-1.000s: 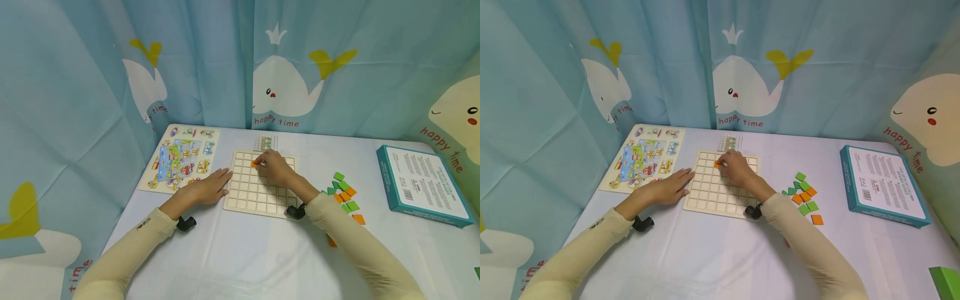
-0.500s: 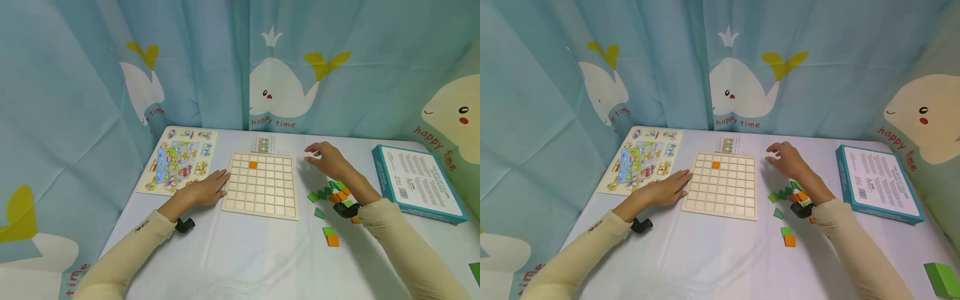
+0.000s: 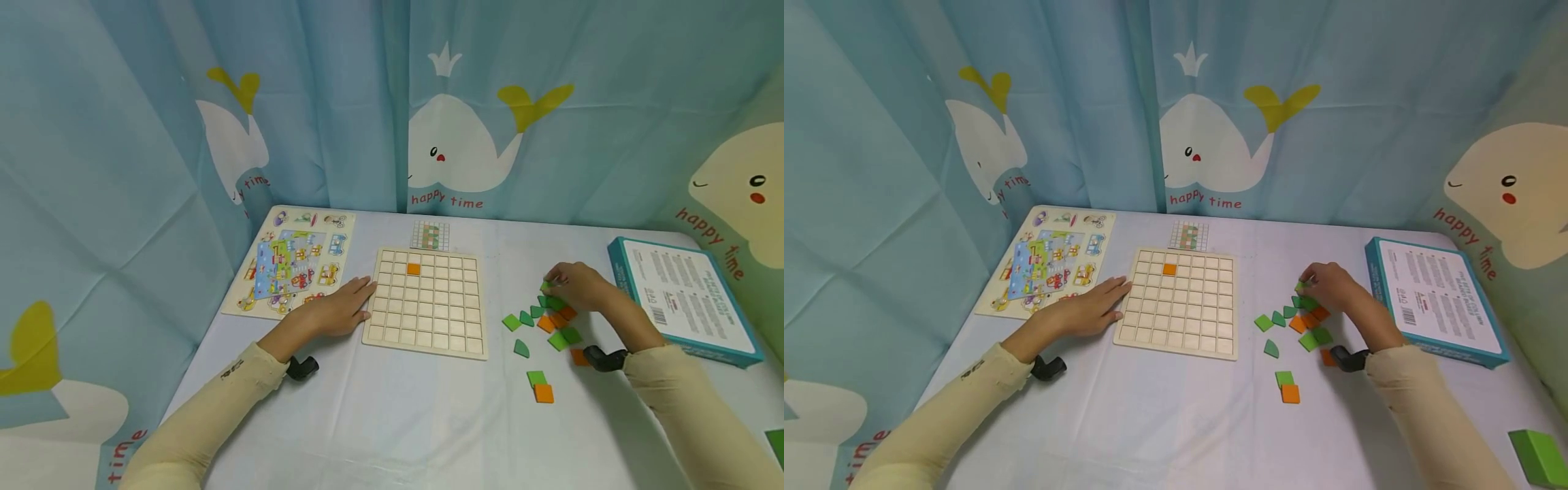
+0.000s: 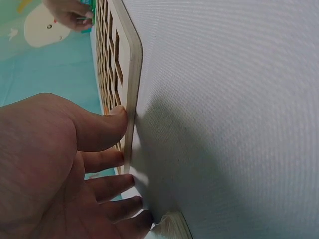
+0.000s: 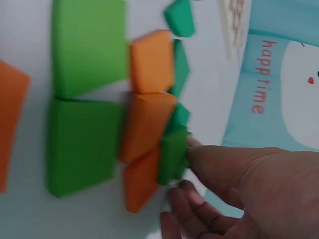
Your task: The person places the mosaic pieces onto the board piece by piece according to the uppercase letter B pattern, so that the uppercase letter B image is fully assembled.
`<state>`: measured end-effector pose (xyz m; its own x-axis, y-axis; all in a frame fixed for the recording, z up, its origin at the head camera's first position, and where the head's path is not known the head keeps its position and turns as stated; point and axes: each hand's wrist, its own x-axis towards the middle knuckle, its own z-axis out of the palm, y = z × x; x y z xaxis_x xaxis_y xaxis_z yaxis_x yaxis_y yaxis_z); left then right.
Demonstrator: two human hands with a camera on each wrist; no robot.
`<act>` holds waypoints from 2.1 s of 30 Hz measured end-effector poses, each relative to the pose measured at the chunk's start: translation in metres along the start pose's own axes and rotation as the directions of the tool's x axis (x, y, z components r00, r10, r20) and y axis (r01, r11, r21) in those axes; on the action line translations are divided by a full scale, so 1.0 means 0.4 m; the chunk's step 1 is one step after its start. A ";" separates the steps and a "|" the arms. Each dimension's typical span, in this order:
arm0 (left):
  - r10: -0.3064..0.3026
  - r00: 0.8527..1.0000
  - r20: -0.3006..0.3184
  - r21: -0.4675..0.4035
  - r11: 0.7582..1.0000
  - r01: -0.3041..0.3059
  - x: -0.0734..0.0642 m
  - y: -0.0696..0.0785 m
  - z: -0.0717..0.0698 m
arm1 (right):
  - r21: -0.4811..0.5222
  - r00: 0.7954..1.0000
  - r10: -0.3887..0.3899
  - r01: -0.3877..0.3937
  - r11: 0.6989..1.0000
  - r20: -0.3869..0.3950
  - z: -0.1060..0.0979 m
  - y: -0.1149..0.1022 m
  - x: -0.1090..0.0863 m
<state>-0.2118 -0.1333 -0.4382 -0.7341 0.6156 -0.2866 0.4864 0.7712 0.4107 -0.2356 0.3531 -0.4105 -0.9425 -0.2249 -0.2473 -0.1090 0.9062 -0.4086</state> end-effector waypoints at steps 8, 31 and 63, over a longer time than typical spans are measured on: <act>0.005 1.000 0.007 -0.003 1.000 -0.005 -0.002 0.000 0.000 | 0.049 0.997 -0.039 0.043 0.998 -0.063 0.037 0.006 0.015; -0.009 1.000 0.018 0.013 1.000 0.008 -0.007 0.005 -0.003 | 0.109 0.988 0.002 0.015 0.994 -0.153 0.077 -0.021 0.087; -0.018 1.000 0.021 -0.004 1.000 0.018 -0.003 0.009 -0.001 | 0.240 0.959 -0.265 0.283 0.929 -0.105 0.184 -0.336 0.194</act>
<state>-0.2096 -0.1313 -0.4359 -0.7326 0.6047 -0.3125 0.4707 0.7817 0.4091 -0.2708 0.1874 -0.4393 -0.9077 -0.4181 -0.0368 -0.2919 0.6919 -0.6604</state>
